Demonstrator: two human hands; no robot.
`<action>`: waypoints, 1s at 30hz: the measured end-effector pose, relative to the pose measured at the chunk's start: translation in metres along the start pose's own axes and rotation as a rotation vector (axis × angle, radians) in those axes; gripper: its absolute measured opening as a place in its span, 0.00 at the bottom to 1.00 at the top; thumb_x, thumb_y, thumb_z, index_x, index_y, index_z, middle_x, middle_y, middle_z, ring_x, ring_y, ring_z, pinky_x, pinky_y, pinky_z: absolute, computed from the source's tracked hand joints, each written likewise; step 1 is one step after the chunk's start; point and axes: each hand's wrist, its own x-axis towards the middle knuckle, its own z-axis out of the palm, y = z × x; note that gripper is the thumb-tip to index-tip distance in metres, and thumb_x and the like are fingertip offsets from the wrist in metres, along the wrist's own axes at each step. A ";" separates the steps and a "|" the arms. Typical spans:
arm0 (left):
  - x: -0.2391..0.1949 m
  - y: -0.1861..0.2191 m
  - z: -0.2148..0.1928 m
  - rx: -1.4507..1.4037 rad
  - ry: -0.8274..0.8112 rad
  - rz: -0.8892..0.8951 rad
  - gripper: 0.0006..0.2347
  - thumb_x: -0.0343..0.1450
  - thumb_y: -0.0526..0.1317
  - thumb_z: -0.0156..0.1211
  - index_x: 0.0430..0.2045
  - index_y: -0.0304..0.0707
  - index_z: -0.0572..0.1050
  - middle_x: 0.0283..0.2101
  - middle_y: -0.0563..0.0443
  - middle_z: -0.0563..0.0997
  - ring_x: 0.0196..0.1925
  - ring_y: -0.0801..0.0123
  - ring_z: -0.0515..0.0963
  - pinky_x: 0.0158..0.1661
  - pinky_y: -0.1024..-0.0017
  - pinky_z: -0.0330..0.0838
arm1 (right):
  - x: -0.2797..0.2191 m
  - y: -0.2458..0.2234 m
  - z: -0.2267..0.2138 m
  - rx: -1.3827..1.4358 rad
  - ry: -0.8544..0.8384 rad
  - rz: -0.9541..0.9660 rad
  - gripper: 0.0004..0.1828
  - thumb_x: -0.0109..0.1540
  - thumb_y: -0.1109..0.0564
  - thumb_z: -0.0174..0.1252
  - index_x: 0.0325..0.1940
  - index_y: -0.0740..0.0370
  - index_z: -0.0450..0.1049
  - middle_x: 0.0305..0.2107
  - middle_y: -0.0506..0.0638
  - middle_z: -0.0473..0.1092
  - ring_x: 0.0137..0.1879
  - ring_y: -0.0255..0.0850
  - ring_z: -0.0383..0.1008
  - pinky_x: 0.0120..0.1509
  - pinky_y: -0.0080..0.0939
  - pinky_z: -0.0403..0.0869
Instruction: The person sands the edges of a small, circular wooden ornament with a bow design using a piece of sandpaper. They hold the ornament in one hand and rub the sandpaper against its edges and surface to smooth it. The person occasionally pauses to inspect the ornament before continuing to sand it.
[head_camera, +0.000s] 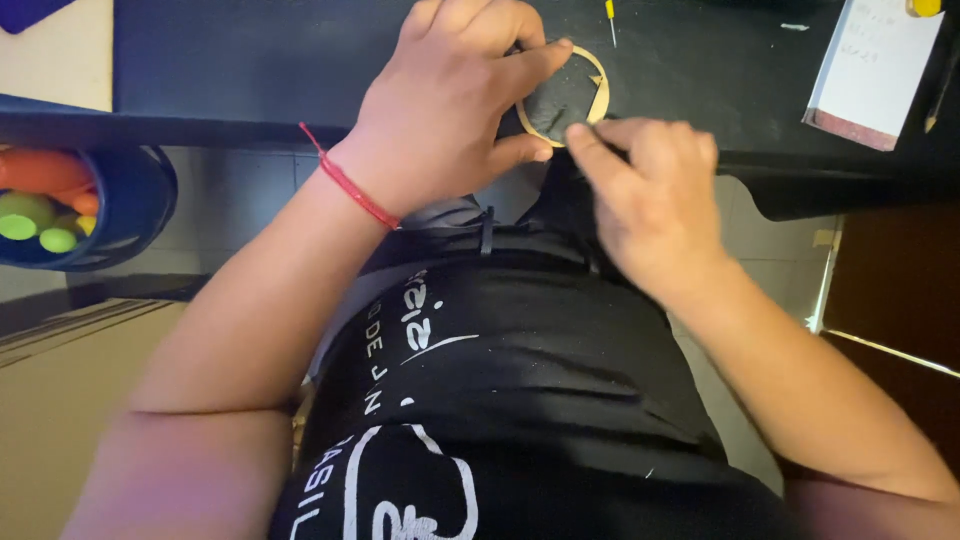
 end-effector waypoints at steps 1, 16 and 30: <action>0.000 0.000 0.001 0.003 0.002 -0.002 0.29 0.59 0.57 0.80 0.50 0.42 0.79 0.44 0.57 0.71 0.46 0.58 0.69 0.47 0.62 0.60 | -0.007 0.006 0.000 0.000 0.001 -0.004 0.20 0.66 0.68 0.54 0.61 0.56 0.73 0.47 0.61 0.74 0.42 0.63 0.73 0.31 0.55 0.57; 0.002 -0.003 0.000 0.025 -0.002 0.016 0.33 0.53 0.55 0.78 0.51 0.43 0.79 0.43 0.57 0.70 0.45 0.60 0.69 0.46 0.62 0.60 | -0.015 0.000 0.008 -0.047 0.021 0.011 0.26 0.64 0.71 0.54 0.65 0.54 0.72 0.46 0.59 0.68 0.41 0.60 0.68 0.37 0.55 0.60; -0.002 -0.003 -0.001 0.012 -0.055 0.029 0.33 0.50 0.42 0.68 0.54 0.39 0.75 0.45 0.53 0.70 0.47 0.56 0.68 0.46 0.59 0.62 | -0.006 -0.005 -0.006 -0.215 -0.079 -0.086 0.25 0.66 0.66 0.56 0.67 0.49 0.70 0.50 0.54 0.70 0.45 0.55 0.69 0.43 0.52 0.61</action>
